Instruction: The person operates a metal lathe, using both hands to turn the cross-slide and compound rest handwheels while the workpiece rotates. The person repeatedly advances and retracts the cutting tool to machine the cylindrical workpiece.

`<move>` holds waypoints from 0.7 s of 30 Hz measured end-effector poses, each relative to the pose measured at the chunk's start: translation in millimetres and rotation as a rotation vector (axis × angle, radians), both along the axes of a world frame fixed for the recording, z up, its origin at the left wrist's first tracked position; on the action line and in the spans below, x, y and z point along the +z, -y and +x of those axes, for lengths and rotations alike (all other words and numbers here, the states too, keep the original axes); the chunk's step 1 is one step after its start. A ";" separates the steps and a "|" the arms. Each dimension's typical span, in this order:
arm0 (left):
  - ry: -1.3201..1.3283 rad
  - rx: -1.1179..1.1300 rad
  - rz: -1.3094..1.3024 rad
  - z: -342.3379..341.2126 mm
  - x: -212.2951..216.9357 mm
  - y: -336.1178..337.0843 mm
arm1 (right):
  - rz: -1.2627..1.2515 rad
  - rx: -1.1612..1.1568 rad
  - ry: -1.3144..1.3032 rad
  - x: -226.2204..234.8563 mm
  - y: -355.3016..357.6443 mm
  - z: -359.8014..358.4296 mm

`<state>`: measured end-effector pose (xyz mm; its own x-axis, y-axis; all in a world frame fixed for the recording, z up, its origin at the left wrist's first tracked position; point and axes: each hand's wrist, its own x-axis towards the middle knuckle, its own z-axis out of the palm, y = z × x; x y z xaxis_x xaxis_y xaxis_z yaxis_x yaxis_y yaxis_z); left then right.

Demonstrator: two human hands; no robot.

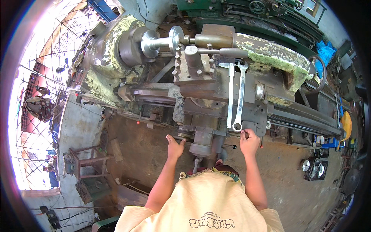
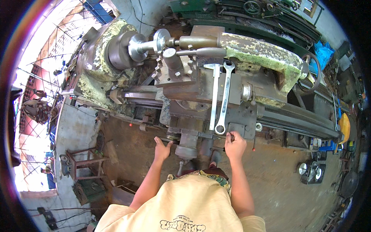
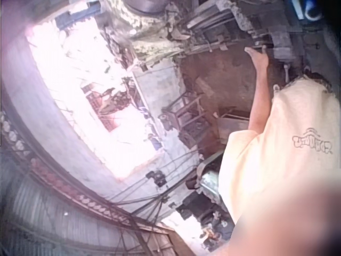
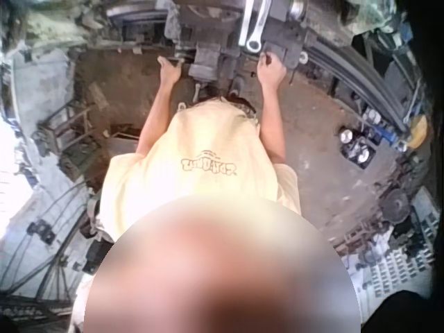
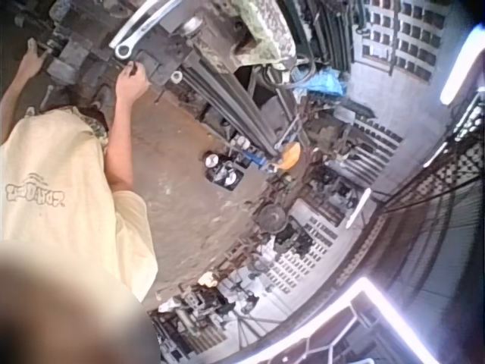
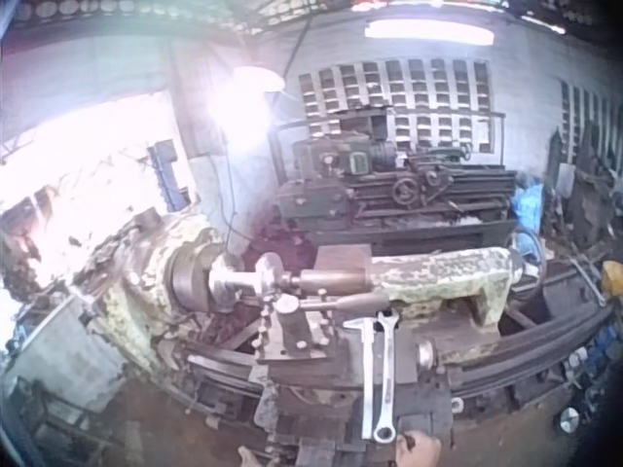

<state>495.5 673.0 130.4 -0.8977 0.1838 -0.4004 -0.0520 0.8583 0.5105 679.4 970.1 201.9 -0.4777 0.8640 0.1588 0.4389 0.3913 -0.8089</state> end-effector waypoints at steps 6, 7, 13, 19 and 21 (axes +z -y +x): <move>0.020 -0.022 -0.023 -2.4 3.0 1.5 | 0.019 0.001 0.008 3.4 1.2 -0.3; 0.024 -0.023 -0.025 -2.9 3.1 1.7 | 0.020 0.001 0.012 3.9 1.2 -0.3; 0.049 -0.025 -0.030 -6.5 2.0 2.9 | 0.045 0.006 0.036 4.4 0.5 0.0; 0.079 -0.040 -0.043 -10.0 4.7 3.9 | 0.036 0.004 0.037 2.6 0.7 -0.1; 0.079 -0.042 -0.044 -10.6 6.7 3.8 | 0.042 0.005 0.033 2.6 0.8 -0.1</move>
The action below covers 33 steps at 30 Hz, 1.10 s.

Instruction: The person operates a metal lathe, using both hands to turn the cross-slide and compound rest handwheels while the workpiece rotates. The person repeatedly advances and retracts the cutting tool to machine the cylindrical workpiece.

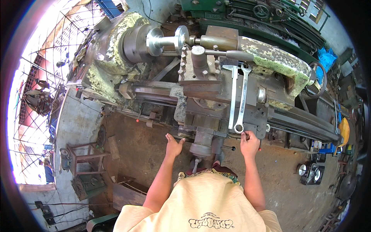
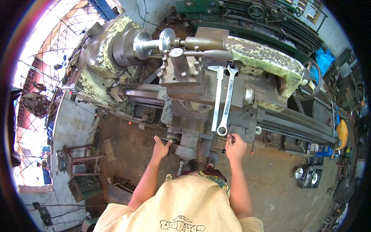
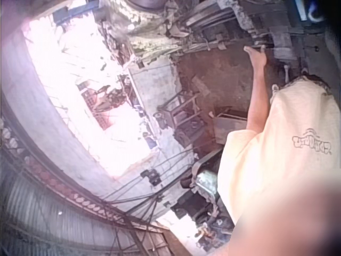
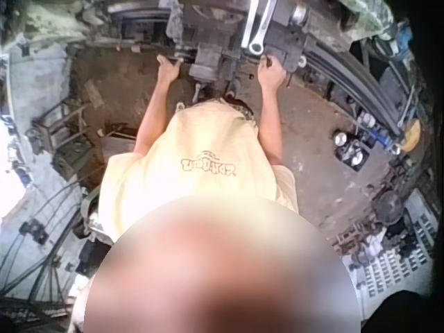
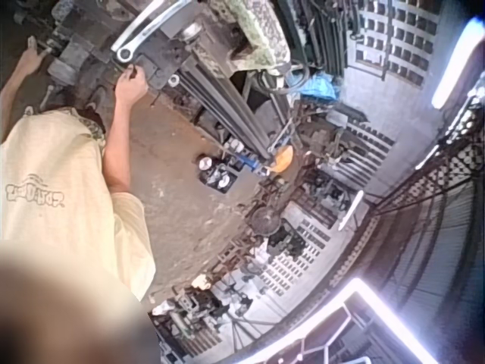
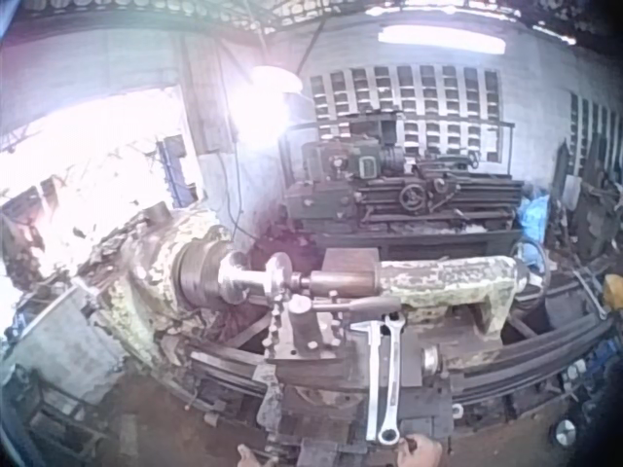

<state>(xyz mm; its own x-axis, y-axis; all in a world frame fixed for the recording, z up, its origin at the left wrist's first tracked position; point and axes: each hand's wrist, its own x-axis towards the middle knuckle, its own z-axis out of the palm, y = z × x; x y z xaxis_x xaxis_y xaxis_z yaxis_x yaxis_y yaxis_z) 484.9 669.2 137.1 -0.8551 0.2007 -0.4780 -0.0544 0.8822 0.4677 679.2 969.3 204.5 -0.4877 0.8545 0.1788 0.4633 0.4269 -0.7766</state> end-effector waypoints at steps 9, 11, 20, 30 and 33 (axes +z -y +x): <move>0.013 -0.006 -0.009 -3.1 -0.2 2.3 | 0.001 0.001 -0.013 3.0 1.1 -0.3; 0.014 -0.010 -0.012 -3.9 -1.9 3.4 | -0.027 -0.007 -0.016 3.3 1.2 -0.5; 0.048 -0.030 -0.010 -7.5 -1.4 6.0 | 0.032 -0.001 -0.005 0.6 0.0 0.3; 0.021 -0.033 -0.005 -10.1 -6.4 9.5 | 0.043 -0.001 0.012 -3.0 -0.8 1.4; 0.019 -0.033 -0.018 -10.6 -6.9 10.1 | 0.035 -0.003 0.003 -3.5 -0.9 0.8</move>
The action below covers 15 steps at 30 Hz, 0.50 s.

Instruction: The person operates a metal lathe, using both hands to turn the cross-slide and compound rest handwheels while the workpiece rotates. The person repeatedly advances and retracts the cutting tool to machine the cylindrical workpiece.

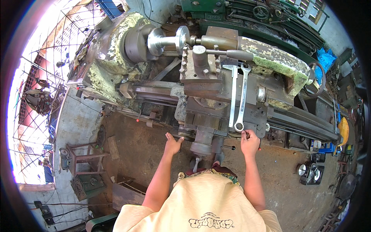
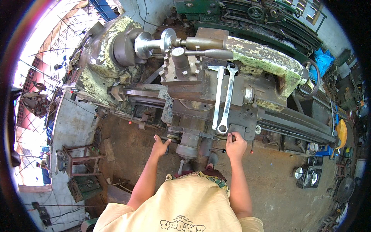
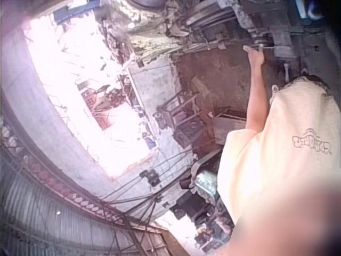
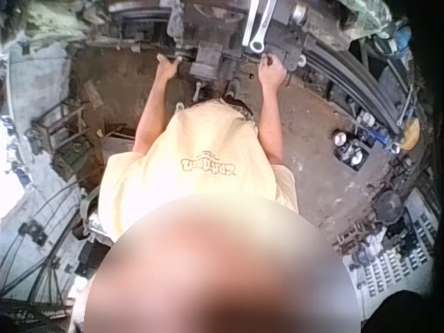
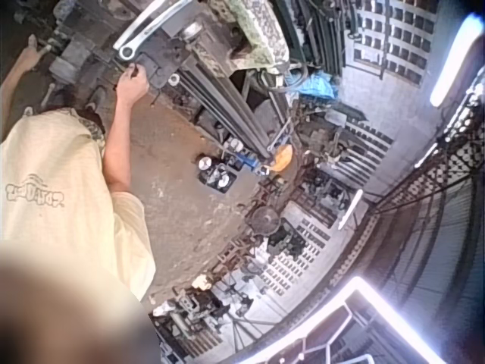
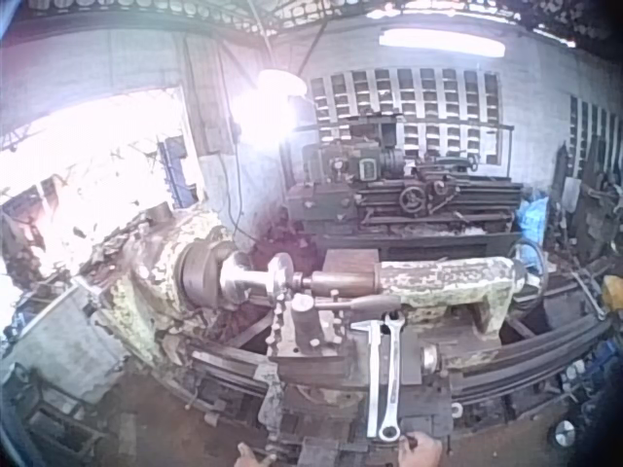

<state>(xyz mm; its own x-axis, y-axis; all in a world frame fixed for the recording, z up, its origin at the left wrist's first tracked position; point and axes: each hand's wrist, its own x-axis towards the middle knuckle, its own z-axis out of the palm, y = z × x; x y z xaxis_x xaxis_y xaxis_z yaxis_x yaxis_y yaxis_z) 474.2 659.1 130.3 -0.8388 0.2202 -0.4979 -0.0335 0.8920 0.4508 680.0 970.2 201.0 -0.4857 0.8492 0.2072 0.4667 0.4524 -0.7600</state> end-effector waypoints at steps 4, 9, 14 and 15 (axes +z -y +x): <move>0.066 0.012 0.028 -2.4 2.5 1.0 | -0.004 0.004 0.006 1.4 0.3 0.4; 0.054 0.009 0.031 -2.7 6.9 0.8 | -0.028 -0.008 0.005 2.2 1.1 -0.3; 0.072 0.016 0.044 -3.0 8.6 1.7 | -0.006 -0.002 -0.007 1.7 0.9 -0.1; 0.070 0.013 0.044 -3.1 8.0 2.1 | 0.001 0.000 -0.002 1.8 0.7 0.0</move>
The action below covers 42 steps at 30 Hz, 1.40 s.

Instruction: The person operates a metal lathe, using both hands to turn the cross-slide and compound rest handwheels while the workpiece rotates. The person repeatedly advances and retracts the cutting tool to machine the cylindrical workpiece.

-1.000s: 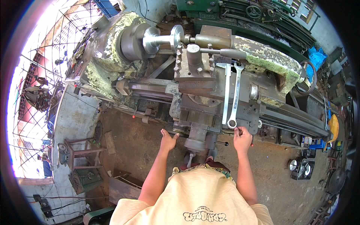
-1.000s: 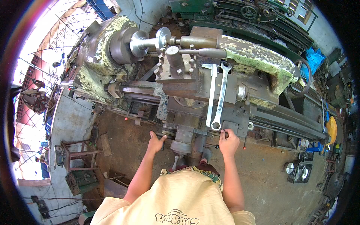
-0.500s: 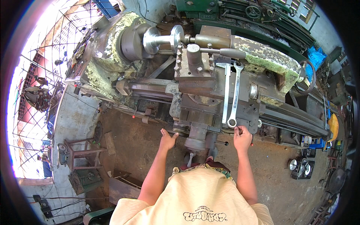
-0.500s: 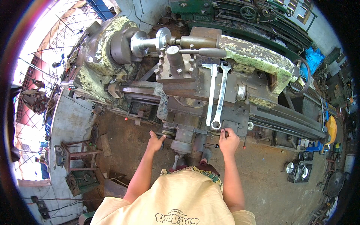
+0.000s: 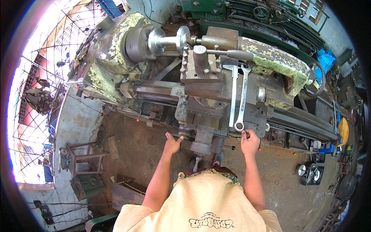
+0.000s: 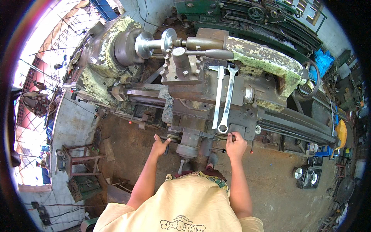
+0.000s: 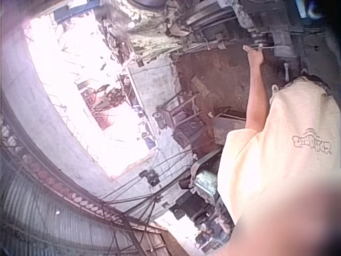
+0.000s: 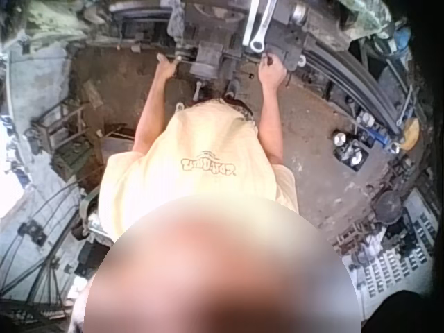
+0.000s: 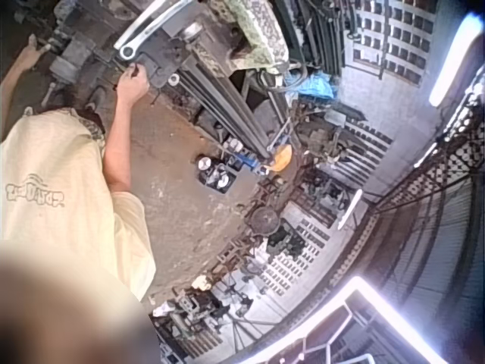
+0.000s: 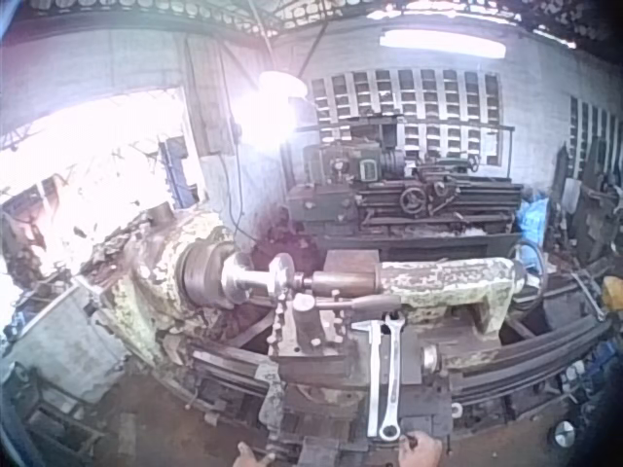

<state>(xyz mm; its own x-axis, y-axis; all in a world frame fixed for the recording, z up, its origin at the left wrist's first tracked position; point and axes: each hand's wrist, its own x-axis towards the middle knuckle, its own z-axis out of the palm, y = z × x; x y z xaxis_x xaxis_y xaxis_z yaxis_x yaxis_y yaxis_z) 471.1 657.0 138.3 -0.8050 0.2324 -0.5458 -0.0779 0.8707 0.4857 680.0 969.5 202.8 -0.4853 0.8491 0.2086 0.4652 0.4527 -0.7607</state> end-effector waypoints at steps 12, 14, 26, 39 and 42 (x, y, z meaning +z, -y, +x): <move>0.026 -0.015 -0.009 -4.7 -3.4 3.7 | -0.051 -0.012 0.024 3.7 0.4 -0.3; 0.029 -0.012 -0.009 -5.1 -3.0 3.9 | -0.075 -0.023 0.032 4.1 0.5 -0.6; 0.049 -0.016 -0.013 -9.0 -2.3 6.8 | -0.009 -0.009 -0.014 1.6 0.9 -0.7; 0.042 0.003 0.011 -10.5 -2.4 9.0 | -0.036 -0.013 -0.018 -0.6 0.9 -1.0; 0.069 0.010 0.005 -11.9 -0.7 10.0 | -0.039 -0.012 0.005 -0.1 0.6 -0.4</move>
